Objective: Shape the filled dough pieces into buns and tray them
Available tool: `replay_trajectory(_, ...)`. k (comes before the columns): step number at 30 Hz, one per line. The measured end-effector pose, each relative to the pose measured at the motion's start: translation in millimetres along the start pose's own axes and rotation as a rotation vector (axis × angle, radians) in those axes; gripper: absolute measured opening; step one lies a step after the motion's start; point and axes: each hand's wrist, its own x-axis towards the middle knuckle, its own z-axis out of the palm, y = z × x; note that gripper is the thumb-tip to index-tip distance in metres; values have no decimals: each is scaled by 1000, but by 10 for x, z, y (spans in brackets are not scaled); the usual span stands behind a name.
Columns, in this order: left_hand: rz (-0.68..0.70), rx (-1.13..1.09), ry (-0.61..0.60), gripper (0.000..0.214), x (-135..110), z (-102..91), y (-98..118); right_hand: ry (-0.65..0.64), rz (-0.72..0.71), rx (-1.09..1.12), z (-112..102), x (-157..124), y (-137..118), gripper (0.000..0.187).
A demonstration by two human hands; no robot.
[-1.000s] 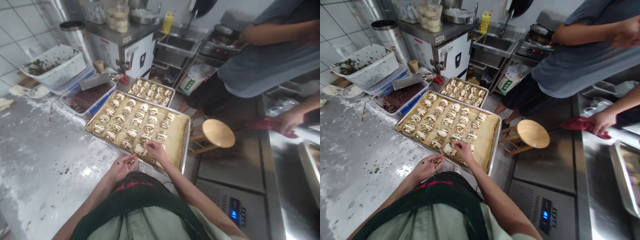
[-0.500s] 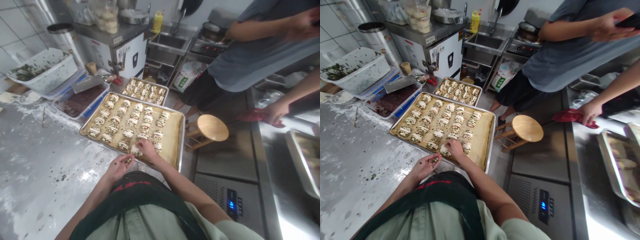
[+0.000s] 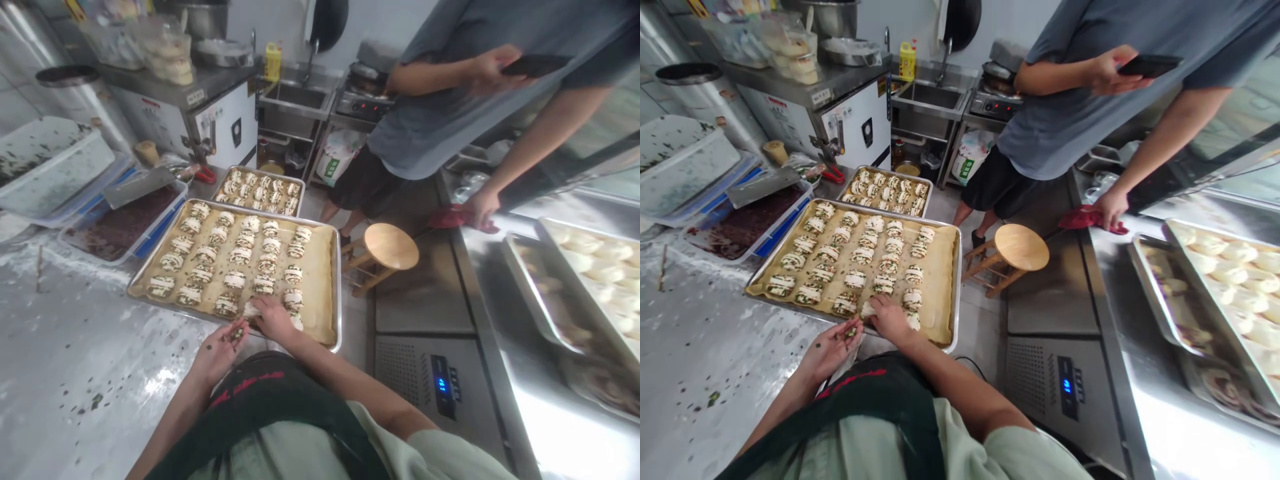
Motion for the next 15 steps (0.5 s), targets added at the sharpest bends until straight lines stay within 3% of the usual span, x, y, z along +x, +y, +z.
replay_trajectory(3,5,22,10,20,-21,20,1,-2,-27,-31,-41,-7,-14,42)
replay_trajectory(7,-13,39,-28,26,-71,88,-4,76,-94,-1,-305,-74,-93,36)
replay_trajectory(12,-66,25,-165,29,-107,333,-55,5,-407,47,-574,-118,-343,28)
replay_trajectory(15,-88,65,-210,25,-123,455,-99,-32,-453,-5,-570,-135,-430,22)
